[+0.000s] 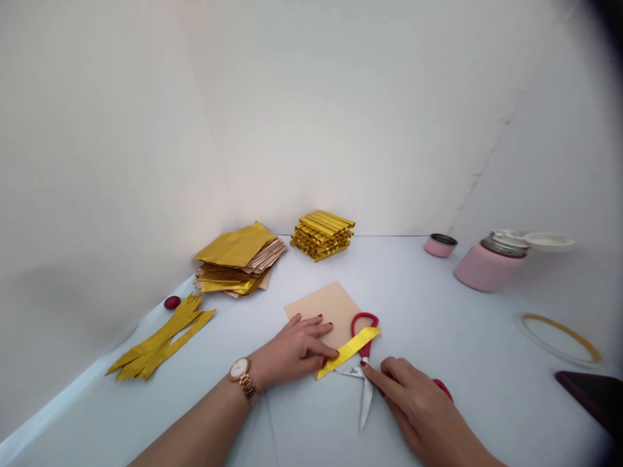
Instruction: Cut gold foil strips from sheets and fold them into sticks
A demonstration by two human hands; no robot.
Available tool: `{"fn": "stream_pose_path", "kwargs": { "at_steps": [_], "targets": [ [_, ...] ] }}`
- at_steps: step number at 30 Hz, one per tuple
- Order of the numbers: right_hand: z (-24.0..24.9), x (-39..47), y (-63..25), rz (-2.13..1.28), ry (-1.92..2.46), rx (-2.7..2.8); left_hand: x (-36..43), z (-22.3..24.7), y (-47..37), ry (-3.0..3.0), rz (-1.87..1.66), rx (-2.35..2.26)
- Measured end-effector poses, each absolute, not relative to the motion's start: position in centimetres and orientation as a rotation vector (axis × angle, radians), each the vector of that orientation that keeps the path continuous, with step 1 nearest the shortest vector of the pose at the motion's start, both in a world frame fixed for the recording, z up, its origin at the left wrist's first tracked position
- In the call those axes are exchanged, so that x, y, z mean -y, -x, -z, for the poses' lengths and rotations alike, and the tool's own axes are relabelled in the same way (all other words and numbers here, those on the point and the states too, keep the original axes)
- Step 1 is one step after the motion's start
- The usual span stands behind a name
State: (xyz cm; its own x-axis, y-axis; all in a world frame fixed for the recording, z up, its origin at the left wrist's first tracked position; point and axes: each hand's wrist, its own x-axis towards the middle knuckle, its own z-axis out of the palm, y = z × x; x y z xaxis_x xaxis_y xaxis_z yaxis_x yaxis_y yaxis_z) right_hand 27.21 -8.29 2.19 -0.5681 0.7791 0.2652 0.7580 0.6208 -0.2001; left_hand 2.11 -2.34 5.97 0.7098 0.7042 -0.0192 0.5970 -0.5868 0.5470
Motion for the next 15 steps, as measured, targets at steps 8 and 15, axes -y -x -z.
{"fn": "stream_pose_path", "kwargs": {
  "at_steps": [8,15],
  "targets": [
    [-3.4,8.2,-25.8,-0.026,1.240,2.583,2.3,-6.1,-2.4,-2.402,-0.242,-1.011],
    [-4.0,8.3,-25.8,-0.048,1.260,2.597,2.3,-6.3,-2.2,-2.401,-0.218,-1.001]
  ]
}}
